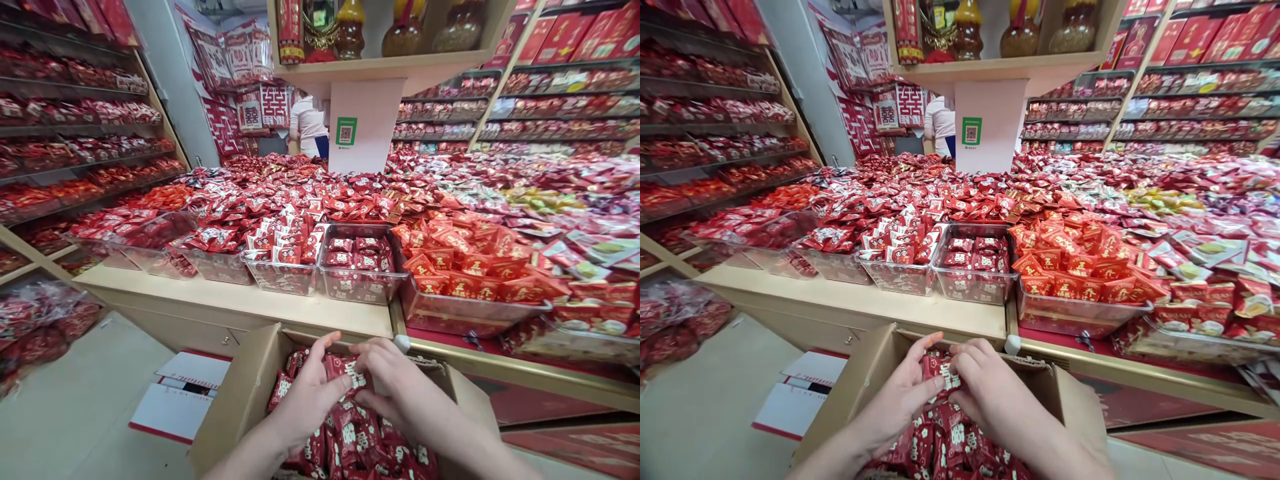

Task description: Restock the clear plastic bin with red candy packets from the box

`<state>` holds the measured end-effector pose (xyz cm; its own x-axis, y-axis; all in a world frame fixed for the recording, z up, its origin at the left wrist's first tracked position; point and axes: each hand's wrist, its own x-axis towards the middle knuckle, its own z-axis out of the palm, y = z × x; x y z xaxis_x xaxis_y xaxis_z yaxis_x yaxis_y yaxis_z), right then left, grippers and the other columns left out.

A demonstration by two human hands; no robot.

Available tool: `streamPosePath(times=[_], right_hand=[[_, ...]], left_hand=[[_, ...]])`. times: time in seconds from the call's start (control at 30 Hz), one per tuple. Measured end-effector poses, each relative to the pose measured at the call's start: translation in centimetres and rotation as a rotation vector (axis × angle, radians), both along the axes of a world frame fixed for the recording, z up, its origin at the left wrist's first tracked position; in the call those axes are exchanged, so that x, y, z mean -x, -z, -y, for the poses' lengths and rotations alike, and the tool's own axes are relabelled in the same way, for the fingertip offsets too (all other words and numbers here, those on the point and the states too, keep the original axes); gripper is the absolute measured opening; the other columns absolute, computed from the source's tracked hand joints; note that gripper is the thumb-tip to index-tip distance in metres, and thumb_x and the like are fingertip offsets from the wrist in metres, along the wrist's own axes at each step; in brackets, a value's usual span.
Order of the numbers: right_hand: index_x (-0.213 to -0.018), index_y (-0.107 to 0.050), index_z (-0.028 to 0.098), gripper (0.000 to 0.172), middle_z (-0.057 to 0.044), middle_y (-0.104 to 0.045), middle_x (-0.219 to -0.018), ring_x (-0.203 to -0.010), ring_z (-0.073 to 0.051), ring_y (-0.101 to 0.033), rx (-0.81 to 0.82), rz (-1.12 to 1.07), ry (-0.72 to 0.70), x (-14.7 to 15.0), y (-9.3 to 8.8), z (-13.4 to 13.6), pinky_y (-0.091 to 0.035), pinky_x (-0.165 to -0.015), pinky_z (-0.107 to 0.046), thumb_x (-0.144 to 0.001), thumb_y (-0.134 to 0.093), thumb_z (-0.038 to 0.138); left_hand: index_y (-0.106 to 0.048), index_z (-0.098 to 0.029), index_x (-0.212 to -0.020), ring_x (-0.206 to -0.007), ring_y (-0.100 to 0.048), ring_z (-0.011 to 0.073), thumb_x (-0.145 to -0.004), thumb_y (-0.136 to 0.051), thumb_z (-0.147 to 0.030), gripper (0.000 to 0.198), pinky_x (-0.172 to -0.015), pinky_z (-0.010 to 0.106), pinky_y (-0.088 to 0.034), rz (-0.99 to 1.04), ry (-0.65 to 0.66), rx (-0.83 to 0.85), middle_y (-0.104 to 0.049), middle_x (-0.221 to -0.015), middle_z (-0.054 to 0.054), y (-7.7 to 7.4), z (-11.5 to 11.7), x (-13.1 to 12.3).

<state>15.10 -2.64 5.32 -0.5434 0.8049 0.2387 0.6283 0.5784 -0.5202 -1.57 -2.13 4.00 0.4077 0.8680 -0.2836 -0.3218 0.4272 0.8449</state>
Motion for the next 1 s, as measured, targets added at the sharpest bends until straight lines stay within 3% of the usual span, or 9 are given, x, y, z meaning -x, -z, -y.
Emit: streamPosePath(times=[0.13, 0.23, 0.3, 0.37, 0.47, 0.57, 0.73, 0.87, 1.0], right_hand=[[-0.076, -0.049, 0.019, 0.010, -0.003, -0.056, -0.080, -0.078, -0.015, -0.050, -0.060, 0.005, 0.000, -0.2, -4.4, -4.3, -0.042, -0.068, -0.027, -0.069, -0.056, 0.022], [-0.073, -0.050, 0.019, 0.011, -0.003, -0.057, -0.077, -0.075, -0.016, -0.051, -0.205, 0.076, 0.142, -0.8, -6.6, -10.4, -0.040, -0.068, -0.027, -0.069, -0.055, 0.028], [-0.074, -0.051, 0.019, 0.015, -0.003, -0.058, -0.074, -0.072, -0.016, -0.052, -0.235, 0.186, 0.288, -0.8, -6.4, -15.1, -0.039, -0.065, -0.027, -0.067, -0.056, 0.032], [-0.075, -0.052, 0.018, 0.019, -0.003, -0.059, -0.072, -0.069, -0.017, -0.053, -0.181, 0.325, 0.376, -0.4, -5.0, -19.3, -0.038, -0.060, -0.025, -0.066, -0.058, 0.033], [-0.077, -0.053, 0.018, 0.021, -0.004, -0.061, -0.074, -0.071, -0.018, -0.055, -0.100, 0.497, 0.393, 0.8, -2.2, -23.6, -0.037, -0.058, -0.025, -0.065, -0.058, 0.035], [-0.081, -0.053, 0.018, 0.023, -0.007, -0.061, -0.083, -0.077, -0.020, -0.055, -0.108, 0.576, 0.386, 1.6, -0.5, -25.5, -0.038, -0.061, -0.026, -0.066, -0.058, 0.034], [-0.082, -0.053, 0.017, 0.028, -0.009, -0.059, -0.086, -0.083, -0.022, -0.053, -0.161, 0.631, 0.371, 1.0, -0.1, -26.3, -0.040, -0.067, -0.029, -0.067, -0.057, 0.039], [-0.082, -0.054, 0.015, 0.036, -0.010, -0.055, -0.091, -0.088, -0.024, -0.051, -0.270, 0.639, 0.317, 0.8, 0.0, -26.2, -0.040, -0.073, -0.030, -0.065, -0.059, 0.046], [-0.088, -0.053, 0.015, 0.031, -0.010, -0.054, -0.091, -0.081, -0.020, -0.055, -0.229, 0.665, 0.255, 1.5, -0.2, -25.9, -0.042, -0.069, -0.027, -0.069, -0.057, 0.039]], left_hand=[[-0.023, -0.031, -0.126, -0.080, -0.059, 0.0174, -0.075, -0.055, -0.030, 0.060, -0.074, 0.033, -0.043, 0.126, -0.041, -0.028, -0.060, -0.093, 0.004, -2.6, -1.8, 0.7], [-0.030, -0.026, -0.120, -0.080, -0.059, 0.0178, -0.080, -0.048, -0.031, 0.044, -0.072, 0.032, -0.043, 0.088, -0.067, -0.125, -0.059, -0.097, 0.006, -3.0, -2.8, 1.7], [-0.039, -0.022, -0.113, -0.077, -0.058, 0.0158, -0.079, -0.050, -0.027, 0.036, -0.071, 0.030, -0.042, -0.052, -0.082, -0.156, -0.060, -0.092, 0.006, -2.0, -2.9, 2.4], [-0.043, -0.020, -0.106, -0.074, -0.057, 0.0140, -0.077, -0.053, -0.026, 0.031, -0.068, 0.027, -0.042, -0.159, -0.082, -0.136, -0.060, -0.088, 0.004, -0.3, -2.7, 3.1], [-0.047, -0.019, -0.099, -0.069, -0.057, 0.0133, -0.073, -0.057, -0.032, 0.031, -0.061, 0.025, -0.041, -0.210, -0.061, -0.069, -0.060, -0.083, 0.003, 2.8, -2.1, 4.2], [-0.051, -0.017, -0.092, -0.063, -0.055, 0.0117, -0.067, -0.061, -0.038, 0.034, -0.055, 0.023, -0.039, -0.247, -0.105, -0.014, -0.060, -0.077, 0.002, 5.4, -1.5, 5.2], [-0.051, -0.017, -0.088, -0.058, -0.053, 0.0098, -0.061, -0.064, -0.041, 0.039, -0.051, 0.021, -0.034, -0.288, -0.118, 0.078, -0.059, -0.072, 0.000, 8.1, -0.7, 6.2], [-0.050, -0.018, -0.086, -0.060, -0.053, 0.0094, -0.062, -0.064, -0.043, 0.038, -0.054, 0.022, -0.034, -0.286, -0.008, 0.109, -0.058, -0.074, 0.000, 9.4, -0.2, 5.9], [-0.050, -0.017, -0.083, -0.061, -0.050, 0.0093, -0.056, -0.066, -0.047, 0.043, -0.061, 0.024, -0.036, -0.290, 0.123, 0.127, -0.056, -0.074, 0.000, 10.9, 0.4, 5.2]])
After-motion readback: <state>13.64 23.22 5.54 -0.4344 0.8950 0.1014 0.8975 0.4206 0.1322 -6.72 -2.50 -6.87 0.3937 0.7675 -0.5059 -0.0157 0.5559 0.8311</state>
